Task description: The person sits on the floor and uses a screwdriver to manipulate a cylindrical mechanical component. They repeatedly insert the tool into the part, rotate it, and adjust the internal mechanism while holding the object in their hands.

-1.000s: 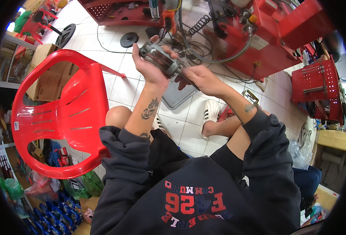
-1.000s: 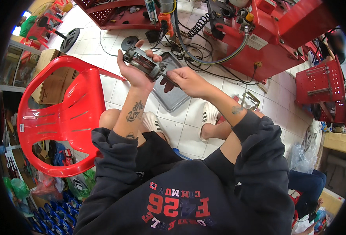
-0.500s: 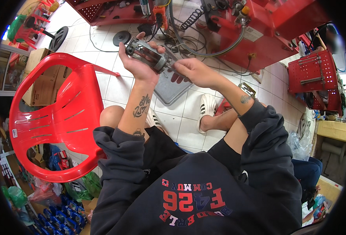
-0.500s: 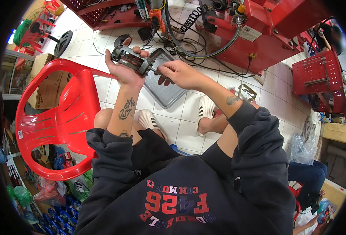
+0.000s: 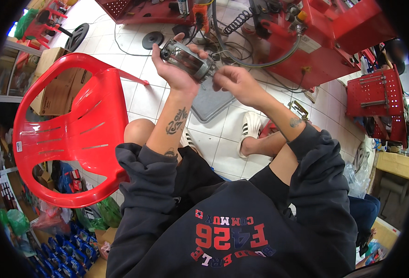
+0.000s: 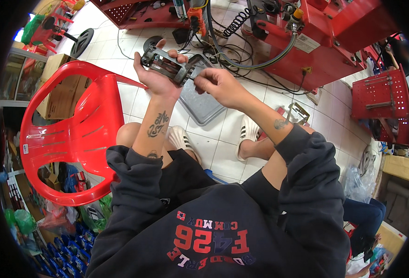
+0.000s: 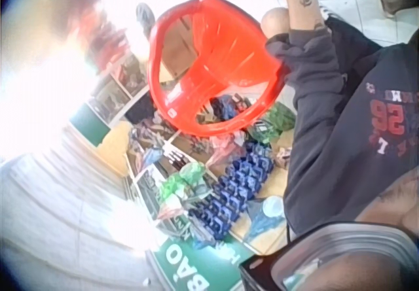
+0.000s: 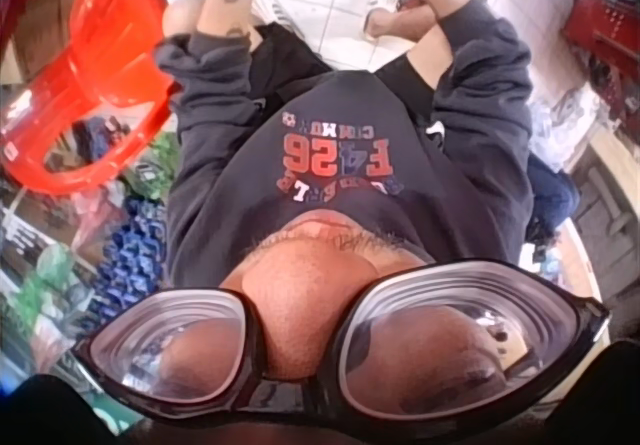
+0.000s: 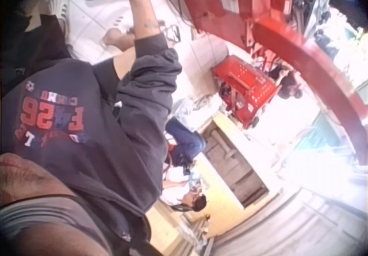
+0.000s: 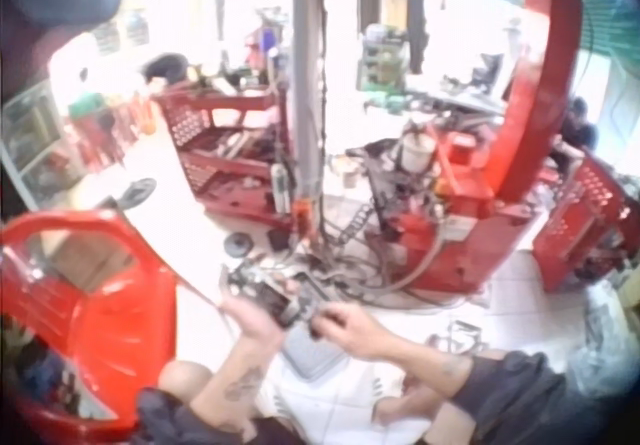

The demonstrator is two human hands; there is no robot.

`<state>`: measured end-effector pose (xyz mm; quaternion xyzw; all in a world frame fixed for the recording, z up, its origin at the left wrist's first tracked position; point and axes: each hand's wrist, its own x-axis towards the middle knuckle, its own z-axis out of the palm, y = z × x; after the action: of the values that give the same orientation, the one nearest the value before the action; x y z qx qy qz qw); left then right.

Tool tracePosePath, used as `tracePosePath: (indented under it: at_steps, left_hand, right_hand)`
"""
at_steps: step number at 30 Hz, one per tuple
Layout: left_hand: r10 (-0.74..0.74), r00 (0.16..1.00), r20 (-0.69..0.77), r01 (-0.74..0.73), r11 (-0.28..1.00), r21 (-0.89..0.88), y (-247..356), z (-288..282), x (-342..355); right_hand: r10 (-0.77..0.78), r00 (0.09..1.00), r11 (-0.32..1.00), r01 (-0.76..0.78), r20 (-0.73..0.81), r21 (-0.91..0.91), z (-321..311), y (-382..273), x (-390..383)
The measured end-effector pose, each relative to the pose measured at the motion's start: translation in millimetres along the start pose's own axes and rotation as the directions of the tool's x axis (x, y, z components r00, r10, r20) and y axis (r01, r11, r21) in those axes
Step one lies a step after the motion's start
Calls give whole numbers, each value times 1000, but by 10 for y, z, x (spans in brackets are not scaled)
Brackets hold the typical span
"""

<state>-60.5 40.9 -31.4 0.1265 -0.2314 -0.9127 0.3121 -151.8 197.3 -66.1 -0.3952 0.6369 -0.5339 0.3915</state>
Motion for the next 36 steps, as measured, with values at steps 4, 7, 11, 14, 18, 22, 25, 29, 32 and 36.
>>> tracePosePath:
  at_steps: [4,7,11,14,18,22,25,29,32,36]
  left_hand:
    - [22,999,-26,-21,999,24,28,-2,-19]
    - [16,1000,-22,-16,1000,16,37,28,-13]
    - [15,1000,-19,-14,1000,18,34,26,-10]
    - [18,1000,-19,-18,1000,0,60,2,-32]
    - [16,1000,-22,-16,1000,23,49,16,-18]
    - [10,1000,-11,-10,1000,5,29,18,-8]
    - [20,1000,-24,-20,1000,12,71,-5,-23]
    - [0,1000,-17,0,1000,-7,62,12,-17]
    - [8,1000,1,-8,1000,5,37,30,-12]
    - [23,999,-32,-22,1000,9,74,13,-31]
  right_hand:
    - [-13,996,1000,13,-86,-4,120,-100,-75]
    - [136,985,977,-151,106,150,-37,-39,31]
    - [3,1000,1000,-3,-22,6,61,36,10]
    - [14,991,997,-3,-132,81,212,-154,-80]
    - [79,997,992,-79,-1,102,74,-135,-4]
    - [-5,999,999,7,42,-53,31,-27,-20]
    - [16,995,999,-20,-100,-36,210,-197,-91]
    - [124,991,981,-115,-48,158,100,-180,-12]
    - [155,987,960,-162,48,227,-6,-32,53]
    - [1,986,996,-15,-167,-84,195,-183,-108]
